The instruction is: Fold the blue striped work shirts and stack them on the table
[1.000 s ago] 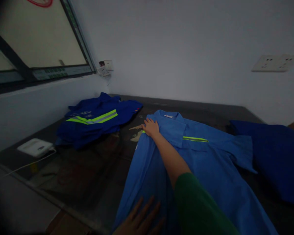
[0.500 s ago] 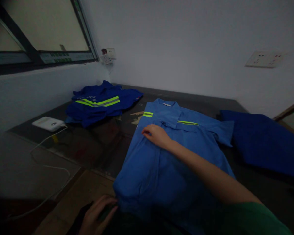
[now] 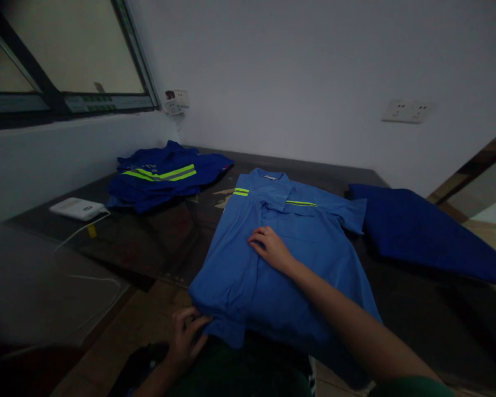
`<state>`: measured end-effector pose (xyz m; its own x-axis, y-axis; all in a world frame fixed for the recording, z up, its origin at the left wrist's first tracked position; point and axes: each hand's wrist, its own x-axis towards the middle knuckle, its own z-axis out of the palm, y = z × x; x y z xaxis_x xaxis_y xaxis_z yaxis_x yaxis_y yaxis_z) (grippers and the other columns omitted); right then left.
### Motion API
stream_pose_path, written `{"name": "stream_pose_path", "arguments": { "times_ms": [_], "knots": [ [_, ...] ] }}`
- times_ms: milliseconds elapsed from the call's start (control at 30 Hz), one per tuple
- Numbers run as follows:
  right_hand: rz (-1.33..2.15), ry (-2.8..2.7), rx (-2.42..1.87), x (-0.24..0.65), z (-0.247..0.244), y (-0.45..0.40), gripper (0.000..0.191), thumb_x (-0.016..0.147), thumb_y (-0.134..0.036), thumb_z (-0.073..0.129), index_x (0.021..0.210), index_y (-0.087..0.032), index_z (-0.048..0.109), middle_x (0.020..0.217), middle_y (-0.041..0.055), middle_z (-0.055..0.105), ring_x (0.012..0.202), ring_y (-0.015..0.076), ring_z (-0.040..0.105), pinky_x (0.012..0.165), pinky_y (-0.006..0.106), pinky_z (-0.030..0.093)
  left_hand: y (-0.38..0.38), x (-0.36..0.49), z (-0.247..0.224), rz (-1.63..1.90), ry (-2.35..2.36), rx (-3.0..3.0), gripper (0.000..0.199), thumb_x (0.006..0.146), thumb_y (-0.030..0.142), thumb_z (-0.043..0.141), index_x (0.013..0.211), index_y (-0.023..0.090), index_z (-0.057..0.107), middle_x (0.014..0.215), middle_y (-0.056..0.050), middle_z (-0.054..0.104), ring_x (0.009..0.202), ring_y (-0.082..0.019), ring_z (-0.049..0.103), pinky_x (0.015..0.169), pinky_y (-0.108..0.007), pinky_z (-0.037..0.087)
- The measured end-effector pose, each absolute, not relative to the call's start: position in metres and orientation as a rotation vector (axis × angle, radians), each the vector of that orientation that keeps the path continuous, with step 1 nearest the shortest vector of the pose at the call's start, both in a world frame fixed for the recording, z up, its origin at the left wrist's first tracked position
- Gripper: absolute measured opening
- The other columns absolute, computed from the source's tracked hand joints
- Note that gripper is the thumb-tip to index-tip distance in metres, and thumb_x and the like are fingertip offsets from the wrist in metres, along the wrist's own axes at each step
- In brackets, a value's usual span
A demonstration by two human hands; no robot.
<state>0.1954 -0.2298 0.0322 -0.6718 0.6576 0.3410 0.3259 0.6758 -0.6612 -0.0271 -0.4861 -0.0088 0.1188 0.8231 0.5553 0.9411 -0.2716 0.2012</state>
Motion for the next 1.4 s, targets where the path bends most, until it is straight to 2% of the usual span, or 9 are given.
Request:
{"name": "stream_pose_path", "arguments": {
  "times_ms": [200,333,500,700,867,933,1067,1267,1400],
  "knots": [
    [0.702,-2.363,-0.759,0.196,0.032,-0.232,0.021,0.091,-0.021,0.052,0.103,-0.019,0.068,0.11,0.0102,0.06,0.105,0.0211,0.052,0.094,0.038,0.043,-0.48,-0.019,0.002,-0.827,-1.622,-2.321,0.033,0.085,0.019,0.05,0.111,0.032,0.066,0.095,-0.005,0.062,0.09,-0.021,0.055,0.08,-0.036,0.04],
    [0.628,-2.458,-0.769,0.195,0.035,-0.233,0.027,0.093,-0.026,0.051,0.115,-0.021,0.065,0.119,0.0107,0.059,0.113,0.0231,0.049,0.096,0.041,0.041,-0.474,-0.007,0.046,-0.962,-1.455,-2.458,0.034,0.093,0.016,0.042,0.109,0.031,0.068,0.079,-0.002,0.062,0.077,-0.016,0.057,0.076,-0.033,0.037],
    [0.593,-2.481,-0.76,0.194,0.034,-0.233,0.029,0.094,-0.029,0.049,0.117,-0.021,0.064,0.12,0.0099,0.059,0.11,0.0237,0.049,0.095,0.043,0.042,-0.472,0.015,0.086,-1.122,-1.35,-2.535,0.025,0.092,0.014,0.051,0.102,0.028,0.068,0.07,0.003,0.06,0.066,-0.011,0.056,0.073,-0.029,0.037],
    [0.638,-2.343,-0.685,0.197,0.037,-0.233,0.025,0.094,-0.027,0.048,0.108,-0.019,0.067,0.111,0.0109,0.061,0.109,0.0228,0.05,0.096,0.042,0.043,-0.485,0.003,0.049,-0.969,-1.398,-2.518,0.031,0.09,0.011,0.042,0.11,0.021,0.064,0.089,-0.005,0.063,0.086,-0.016,0.057,0.08,-0.03,0.04],
    [0.656,-2.396,-0.566,0.203,0.05,-0.232,0.041,0.083,-0.003,0.045,0.113,-0.023,0.063,0.111,0.0066,0.063,0.11,0.0212,0.051,0.099,0.045,0.037,-0.494,-0.013,0.001,-1.39,-1.967,-1.925,0.031,0.077,0.021,0.064,0.107,0.022,0.056,0.114,-0.01,0.052,0.108,-0.025,0.052,0.092,-0.041,0.042],
    [0.662,-2.505,-0.488,0.204,0.052,-0.231,0.049,0.076,0.004,0.043,0.112,-0.023,0.063,0.113,0.0061,0.063,0.111,0.021,0.051,0.101,0.046,0.033,-0.491,-0.009,-0.012,-1.714,-2.17,-1.695,0.041,0.073,0.028,0.067,0.109,0.02,0.051,0.114,-0.011,0.052,0.108,-0.025,0.054,0.09,-0.04,0.045],
    [0.697,-2.588,-0.463,0.203,0.051,-0.23,0.039,0.073,0.005,0.042,0.094,-0.018,0.067,0.105,0.0083,0.062,0.103,0.0214,0.053,0.093,0.041,0.039,-0.49,0.002,-0.02,-2.198,-2.472,-1.344,0.044,0.072,0.032,0.068,0.108,0.018,0.046,0.111,-0.011,0.057,0.103,-0.021,0.059,0.088,-0.032,0.048],
    [0.769,-2.508,-0.561,0.202,0.053,-0.231,0.029,0.076,0.005,0.043,0.076,-0.016,0.064,0.091,0.0076,0.059,0.09,0.0196,0.052,0.083,0.035,0.043,-0.515,-0.023,-0.003,-2.157,-2.502,-1.724,0.027,0.064,0.027,0.075,0.086,0.019,0.061,0.097,-0.008,0.061,0.091,-0.023,0.062,0.076,-0.031,0.052],
    [0.935,-2.51,-0.382,0.208,0.064,-0.231,0.022,0.083,-0.004,0.052,0.091,-0.018,0.067,0.103,0.0066,0.059,0.102,0.0189,0.052,0.093,0.036,0.041,-0.512,-0.017,0.007,-2.272,-2.641,-1.449,0.048,0.057,0.031,0.08,0.1,0.02,0.062,0.104,-0.01,0.063,0.097,-0.027,0.062,0.081,-0.034,0.052]
  ]
}}
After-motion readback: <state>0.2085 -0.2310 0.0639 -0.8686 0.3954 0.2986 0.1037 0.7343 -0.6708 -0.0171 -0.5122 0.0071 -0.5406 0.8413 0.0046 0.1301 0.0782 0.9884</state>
